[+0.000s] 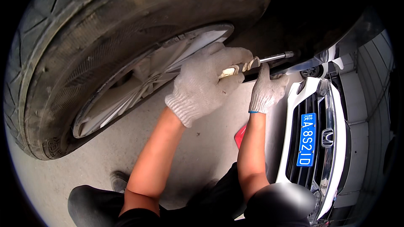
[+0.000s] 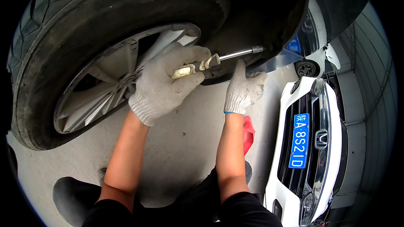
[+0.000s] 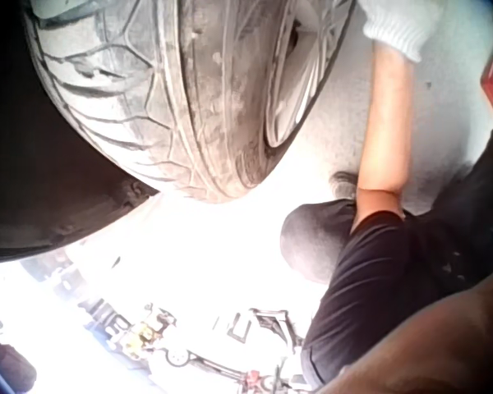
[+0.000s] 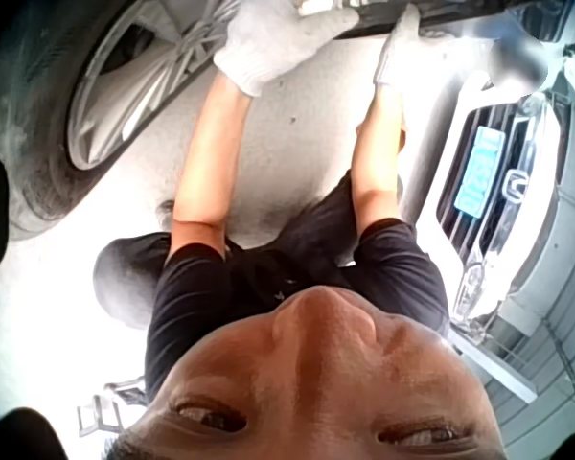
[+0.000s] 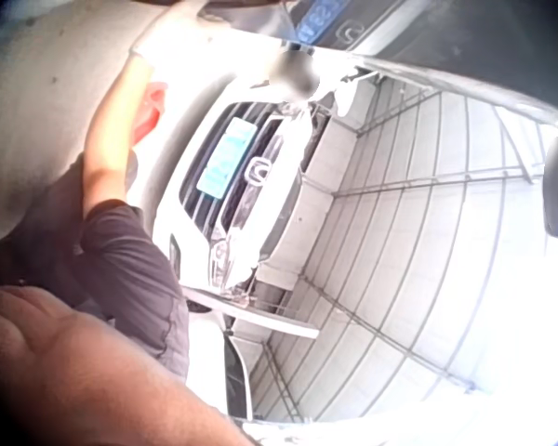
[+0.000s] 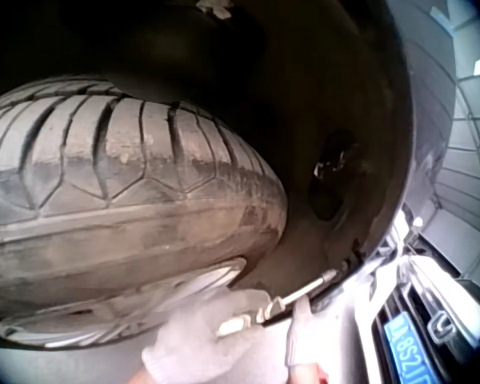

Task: The person uses a screwdriver to remove screws from the front bumper and the wheel arch area of a car. They work on the front bumper first, then move to the wheel arch, removing multiple screws from the plastic liner.

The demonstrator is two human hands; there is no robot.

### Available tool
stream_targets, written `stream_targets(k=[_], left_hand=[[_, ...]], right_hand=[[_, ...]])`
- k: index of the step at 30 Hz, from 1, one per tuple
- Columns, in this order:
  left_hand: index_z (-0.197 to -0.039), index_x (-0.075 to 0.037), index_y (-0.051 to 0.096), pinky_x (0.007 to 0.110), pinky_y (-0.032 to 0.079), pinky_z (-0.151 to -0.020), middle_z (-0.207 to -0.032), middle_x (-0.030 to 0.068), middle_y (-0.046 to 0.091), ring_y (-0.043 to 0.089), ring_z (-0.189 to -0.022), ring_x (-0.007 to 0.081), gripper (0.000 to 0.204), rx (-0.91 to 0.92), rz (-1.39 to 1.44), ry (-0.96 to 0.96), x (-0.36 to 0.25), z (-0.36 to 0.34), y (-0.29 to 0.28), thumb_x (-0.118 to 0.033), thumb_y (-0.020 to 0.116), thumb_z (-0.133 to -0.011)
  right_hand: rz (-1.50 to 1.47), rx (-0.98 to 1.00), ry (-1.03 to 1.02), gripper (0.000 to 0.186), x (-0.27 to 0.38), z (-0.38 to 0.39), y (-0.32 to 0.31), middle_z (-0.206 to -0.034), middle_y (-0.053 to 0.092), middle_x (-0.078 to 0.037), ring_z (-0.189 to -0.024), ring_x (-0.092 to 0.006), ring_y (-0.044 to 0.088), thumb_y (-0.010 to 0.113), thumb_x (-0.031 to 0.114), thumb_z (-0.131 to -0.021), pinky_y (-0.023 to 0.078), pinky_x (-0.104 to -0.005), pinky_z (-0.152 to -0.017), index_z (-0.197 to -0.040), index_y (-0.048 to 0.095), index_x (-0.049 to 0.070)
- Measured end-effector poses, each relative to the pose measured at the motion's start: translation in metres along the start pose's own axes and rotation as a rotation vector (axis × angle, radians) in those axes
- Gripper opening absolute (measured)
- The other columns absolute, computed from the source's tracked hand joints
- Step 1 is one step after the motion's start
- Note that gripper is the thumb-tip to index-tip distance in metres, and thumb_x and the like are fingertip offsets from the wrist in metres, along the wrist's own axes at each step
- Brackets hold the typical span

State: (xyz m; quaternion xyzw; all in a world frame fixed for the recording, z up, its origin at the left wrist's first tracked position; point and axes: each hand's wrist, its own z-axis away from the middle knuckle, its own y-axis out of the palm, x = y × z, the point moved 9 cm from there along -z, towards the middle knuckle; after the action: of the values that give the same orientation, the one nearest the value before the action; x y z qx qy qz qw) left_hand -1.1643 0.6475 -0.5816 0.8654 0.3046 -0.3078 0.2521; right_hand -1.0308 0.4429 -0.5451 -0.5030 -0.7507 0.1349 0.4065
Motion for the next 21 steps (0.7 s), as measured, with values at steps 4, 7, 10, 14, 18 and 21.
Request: stream_targets(k=[4, 7, 10, 14, 18, 21], left_hand=[[-0.087, -0.01, 0.059, 0.021, 0.028, -0.042, -0.063, -0.0014, 0.048, 0.039, -0.048, 0.0055, 0.031, 0.033, 0.955, -0.879, 0.046, 0.031, 0.027, -0.031, 0.044, -0.102], [-0.083, -0.012, 0.055, 0.022, 0.016, -0.035, -0.053, -0.0049, 0.034, 0.023, -0.038, 0.0059, 0.03, -0.01, 1.282, -1.254, 0.046, 0.055, 0.045, -0.028, 0.04, -0.104], [-0.089, -0.007, 0.06, 0.023, 0.032, -0.049, -0.068, -0.0011, 0.048, 0.039, -0.054, 0.0076, 0.018, 0.032, 0.816, -0.86, 0.039, 0.03, 0.02, -0.02, 0.051, -0.096], [-0.113, 0.002, 0.065, 0.028, 0.05, -0.086, -0.105, 0.0074, 0.067, 0.062, -0.094, 0.0137, 0.031, 0.185, 0.399, -0.46, 0.012, 0.008, 0.003, -0.009, 0.065, -0.083], [-0.107, -0.001, 0.064, 0.024, 0.047, -0.064, -0.087, 0.0051, 0.063, 0.058, -0.072, 0.0116, 0.021, -0.012, 0.872, -0.62, 0.036, 0.028, 0.022, -0.015, 0.058, -0.092], [-0.097, -0.002, 0.062, 0.024, 0.032, -0.046, -0.063, -0.0015, 0.048, 0.039, -0.05, 0.0084, 0.037, 0.087, 1.388, -1.008, 0.04, 0.051, 0.054, -0.036, 0.046, -0.101]], right_hand=[[0.009, 0.0, -0.008, 0.055, -0.002, 0.0, 0.002, -0.091, 0.071, -0.02, -0.088, -0.0371, 0.069, 0.079, 0.042, -0.074, 0.052, -0.0449, -0.083, -0.099, 0.062, -0.003], [-0.008, 0.007, -0.004, 0.055, -0.002, 0.002, 0.003, -0.091, 0.071, -0.019, -0.087, -0.0373, 0.069, 0.08, 0.043, -0.074, 0.052, -0.0454, -0.083, -0.098, 0.062, -0.003], [0.022, -0.008, 0.007, 0.055, -0.002, 0.0, -0.001, -0.09, 0.07, -0.019, -0.087, -0.0368, 0.069, 0.08, 0.043, -0.073, 0.052, -0.0456, -0.082, -0.097, 0.062, -0.003], [0.051, -0.02, 0.015, 0.055, -0.004, 0.0, -0.001, -0.09, 0.071, -0.018, -0.087, -0.0356, 0.069, 0.08, 0.044, -0.074, 0.052, -0.0452, -0.082, -0.097, 0.062, -0.003], [-0.019, -0.004, 0.0, 0.055, -0.003, 0.001, 0.003, -0.09, 0.071, -0.018, -0.087, -0.0348, 0.069, 0.079, 0.045, -0.074, 0.052, -0.0443, -0.082, -0.098, 0.063, -0.002], [-0.009, -0.011, -0.011, 0.056, -0.003, 0.0, 0.001, -0.09, 0.071, -0.017, -0.087, -0.0345, 0.069, 0.079, 0.045, -0.075, 0.052, -0.0438, -0.083, -0.1, 0.063, -0.002]])
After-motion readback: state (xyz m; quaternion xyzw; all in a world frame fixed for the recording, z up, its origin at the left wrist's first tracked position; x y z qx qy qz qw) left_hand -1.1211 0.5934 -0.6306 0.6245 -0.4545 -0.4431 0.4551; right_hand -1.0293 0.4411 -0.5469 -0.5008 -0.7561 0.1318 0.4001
